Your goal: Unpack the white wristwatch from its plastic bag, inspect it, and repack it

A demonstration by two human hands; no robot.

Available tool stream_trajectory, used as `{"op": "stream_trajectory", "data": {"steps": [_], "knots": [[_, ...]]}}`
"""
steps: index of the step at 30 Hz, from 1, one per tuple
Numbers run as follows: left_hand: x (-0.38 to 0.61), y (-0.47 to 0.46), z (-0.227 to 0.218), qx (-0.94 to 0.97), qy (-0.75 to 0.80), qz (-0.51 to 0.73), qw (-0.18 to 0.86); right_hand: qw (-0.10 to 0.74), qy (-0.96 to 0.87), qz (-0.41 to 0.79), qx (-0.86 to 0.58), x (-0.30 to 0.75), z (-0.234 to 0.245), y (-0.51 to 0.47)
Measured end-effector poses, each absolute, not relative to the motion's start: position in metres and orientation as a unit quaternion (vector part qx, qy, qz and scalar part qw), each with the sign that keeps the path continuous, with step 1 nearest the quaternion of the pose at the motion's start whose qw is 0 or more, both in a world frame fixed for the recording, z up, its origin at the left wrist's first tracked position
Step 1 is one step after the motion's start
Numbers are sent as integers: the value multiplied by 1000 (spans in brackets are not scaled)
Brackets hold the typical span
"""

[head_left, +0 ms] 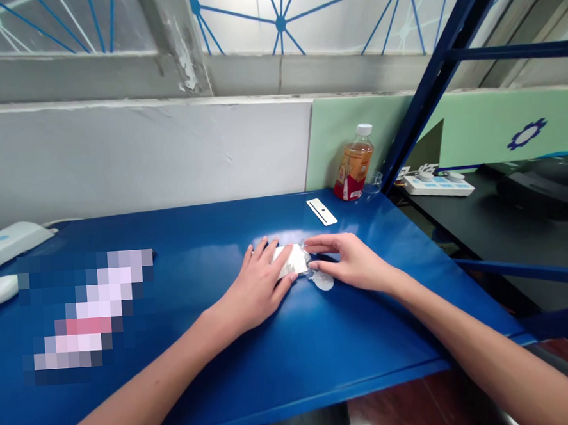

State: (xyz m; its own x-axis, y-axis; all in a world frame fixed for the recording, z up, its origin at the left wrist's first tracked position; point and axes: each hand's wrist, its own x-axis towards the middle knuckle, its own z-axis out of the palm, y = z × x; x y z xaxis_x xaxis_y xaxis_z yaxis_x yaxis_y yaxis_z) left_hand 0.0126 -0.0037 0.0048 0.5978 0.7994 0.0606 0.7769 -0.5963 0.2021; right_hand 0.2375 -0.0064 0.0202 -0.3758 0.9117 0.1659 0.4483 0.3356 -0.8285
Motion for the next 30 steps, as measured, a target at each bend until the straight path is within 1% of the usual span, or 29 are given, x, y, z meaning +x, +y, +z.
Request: {"op": "stream_trajectory", "data": {"steps": [7,15,18,25,30], "knots": [[12,-3,4,897,430,72,74,324,-788,347,-392,236,19,-10],[13,-2,2,899,431,68,41,303,-799,318,-410,239,22,-11],[12,-1,2,905,416,79,49,275,-828,264,-412,238,26,-14],[11,-1,0,907,412,76,48,165,-893,92,-409,228,29,-27],[12,-1,0,904,419,63,48,139,-908,56,-392,222,27,-34]]}}
